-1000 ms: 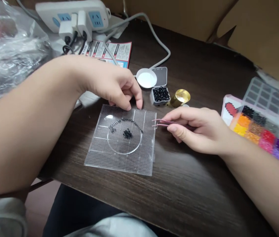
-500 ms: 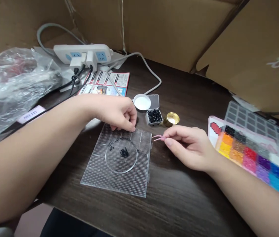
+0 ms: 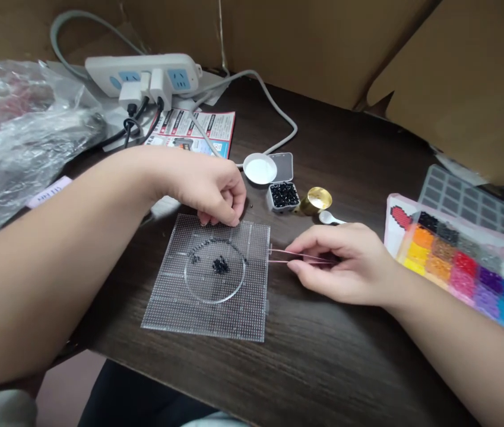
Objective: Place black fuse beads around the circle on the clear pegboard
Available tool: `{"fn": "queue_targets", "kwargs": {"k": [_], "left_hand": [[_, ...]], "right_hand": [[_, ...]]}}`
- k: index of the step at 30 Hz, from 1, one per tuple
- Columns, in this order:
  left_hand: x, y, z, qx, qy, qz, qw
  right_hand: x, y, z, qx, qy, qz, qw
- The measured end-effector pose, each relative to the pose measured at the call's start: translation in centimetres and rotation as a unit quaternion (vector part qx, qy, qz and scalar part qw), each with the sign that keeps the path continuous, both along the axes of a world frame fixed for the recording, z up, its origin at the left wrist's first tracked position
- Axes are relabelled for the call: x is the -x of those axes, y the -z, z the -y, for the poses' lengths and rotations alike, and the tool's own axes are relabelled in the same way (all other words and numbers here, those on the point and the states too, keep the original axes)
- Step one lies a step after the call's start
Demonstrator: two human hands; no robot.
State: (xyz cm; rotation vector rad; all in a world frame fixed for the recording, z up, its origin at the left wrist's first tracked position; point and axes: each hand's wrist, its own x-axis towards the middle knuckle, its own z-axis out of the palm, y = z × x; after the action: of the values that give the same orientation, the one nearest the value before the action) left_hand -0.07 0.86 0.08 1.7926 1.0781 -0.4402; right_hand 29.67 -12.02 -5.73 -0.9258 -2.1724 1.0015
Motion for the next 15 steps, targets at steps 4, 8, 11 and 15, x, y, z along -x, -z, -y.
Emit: {"fn": "queue_targets", "kwargs": {"k": [4, 8, 11, 15], "left_hand": [[-0.26, 0.04, 0.31, 0.0, -0.016, 0.002, 1.0], [-0.19, 0.36, 0.26, 0.004, -0.018, 0.019, 1.0], [-0.09, 0.6, 0.18, -0.01, -0.001, 0.054, 0.998], [-0.12, 0.44, 0.35, -0.035, 0.021, 0.065, 0.997]], "right_hand": [[0.67, 0.12, 0.71, -0.067, -0.02, 0.016, 0.997], [1.06, 0.39, 1.05, -0.064, 0.009, 0.003, 0.998], [1.1, 0.33, 1.08, -0.034, 0.029, 0.019, 0.999], [1.08, 0.09, 1.13, -0.017, 0.04, 0.031, 0.999]]}}
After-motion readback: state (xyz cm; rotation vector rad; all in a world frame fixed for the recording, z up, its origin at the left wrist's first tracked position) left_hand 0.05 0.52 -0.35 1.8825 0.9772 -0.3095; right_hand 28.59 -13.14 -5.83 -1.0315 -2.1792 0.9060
